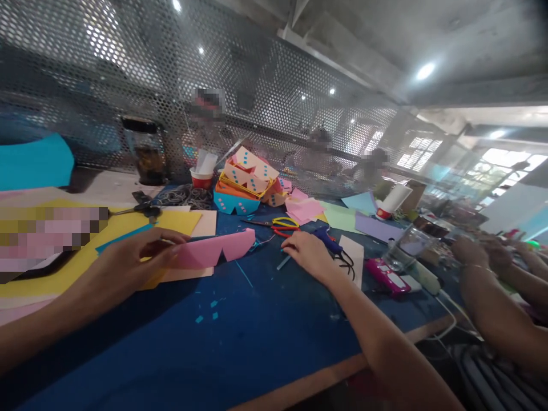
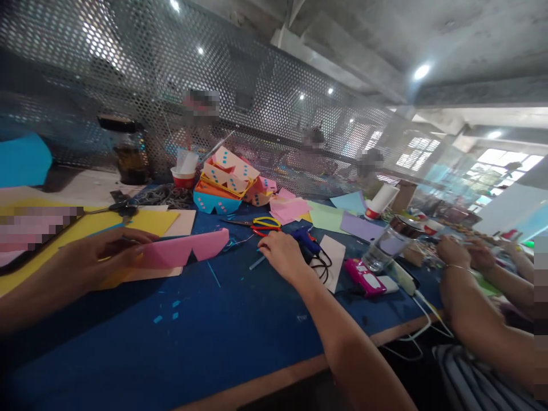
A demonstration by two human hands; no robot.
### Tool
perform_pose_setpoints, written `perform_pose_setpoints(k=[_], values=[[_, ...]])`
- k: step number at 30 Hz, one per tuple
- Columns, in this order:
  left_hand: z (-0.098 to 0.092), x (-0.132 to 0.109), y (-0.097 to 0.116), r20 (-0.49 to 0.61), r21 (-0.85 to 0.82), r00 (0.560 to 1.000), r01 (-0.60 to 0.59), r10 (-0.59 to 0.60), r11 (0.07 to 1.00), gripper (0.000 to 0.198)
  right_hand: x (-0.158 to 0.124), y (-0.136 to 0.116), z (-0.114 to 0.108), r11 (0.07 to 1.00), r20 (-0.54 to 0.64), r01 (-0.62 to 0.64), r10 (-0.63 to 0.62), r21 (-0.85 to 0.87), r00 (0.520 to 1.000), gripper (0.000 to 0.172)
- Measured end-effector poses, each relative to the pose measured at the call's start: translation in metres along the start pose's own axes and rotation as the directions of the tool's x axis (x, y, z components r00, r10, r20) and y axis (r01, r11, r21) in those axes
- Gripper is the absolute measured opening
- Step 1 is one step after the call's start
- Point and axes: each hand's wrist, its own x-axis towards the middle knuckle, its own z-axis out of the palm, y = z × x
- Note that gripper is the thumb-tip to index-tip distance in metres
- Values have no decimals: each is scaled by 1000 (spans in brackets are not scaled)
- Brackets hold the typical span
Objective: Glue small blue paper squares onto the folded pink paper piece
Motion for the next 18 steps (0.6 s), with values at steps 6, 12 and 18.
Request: perform_pose_setpoints(k=[6, 12, 18], values=[[0, -1, 0, -9, 19, 998, 55, -55, 998, 50, -1, -10, 6, 998, -45, 36, -38, -47, 998, 9], [0, 0, -3, -29, 25, 998, 49, -48, 999, 50, -4, -16, -1, 993, -79, 81, -74, 86, 994, 13], [0, 0, -8, -26, 35, 999, 34, -33, 999, 47, -7, -14, -5, 995, -127, 44, -33, 89, 991, 22]])
